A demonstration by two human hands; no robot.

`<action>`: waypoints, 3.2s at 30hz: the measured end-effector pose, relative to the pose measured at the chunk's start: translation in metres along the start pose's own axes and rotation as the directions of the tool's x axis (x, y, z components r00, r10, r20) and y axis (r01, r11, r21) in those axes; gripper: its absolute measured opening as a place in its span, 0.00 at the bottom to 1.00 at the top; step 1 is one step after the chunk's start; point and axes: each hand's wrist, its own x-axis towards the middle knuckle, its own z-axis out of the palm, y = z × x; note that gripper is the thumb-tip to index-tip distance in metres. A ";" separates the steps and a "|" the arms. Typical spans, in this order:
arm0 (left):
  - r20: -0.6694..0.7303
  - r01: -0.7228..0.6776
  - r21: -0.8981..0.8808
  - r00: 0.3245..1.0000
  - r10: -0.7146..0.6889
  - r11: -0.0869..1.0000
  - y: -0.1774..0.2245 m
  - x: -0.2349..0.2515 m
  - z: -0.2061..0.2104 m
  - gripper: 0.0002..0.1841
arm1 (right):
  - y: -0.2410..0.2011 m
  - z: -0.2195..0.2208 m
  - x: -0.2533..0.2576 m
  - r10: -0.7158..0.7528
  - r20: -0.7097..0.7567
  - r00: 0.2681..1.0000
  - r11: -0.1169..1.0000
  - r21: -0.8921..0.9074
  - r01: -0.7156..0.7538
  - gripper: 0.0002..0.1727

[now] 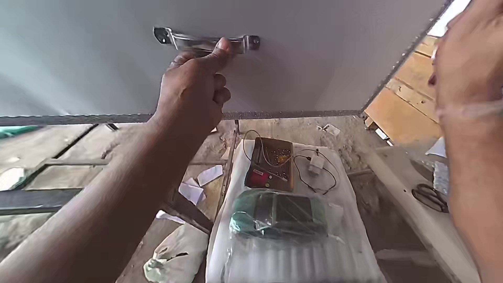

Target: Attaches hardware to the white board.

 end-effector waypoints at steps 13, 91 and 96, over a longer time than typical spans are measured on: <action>0.090 0.037 -0.091 0.996 -0.028 0.995 0.003 0.008 -0.010 0.07 | 0.043 -0.017 -0.157 -0.143 0.157 0.977 0.970 0.217 0.107 0.23; 0.116 -0.015 -0.192 0.993 0.038 0.981 -0.011 0.012 -0.016 0.11 | -0.036 0.055 -0.109 -0.093 -0.187 0.978 0.886 0.433 0.167 0.27; 0.130 -0.006 -0.193 0.991 0.032 0.981 -0.012 0.014 -0.019 0.10 | -0.092 0.048 -0.085 0.043 0.138 0.989 0.776 0.619 -0.120 0.33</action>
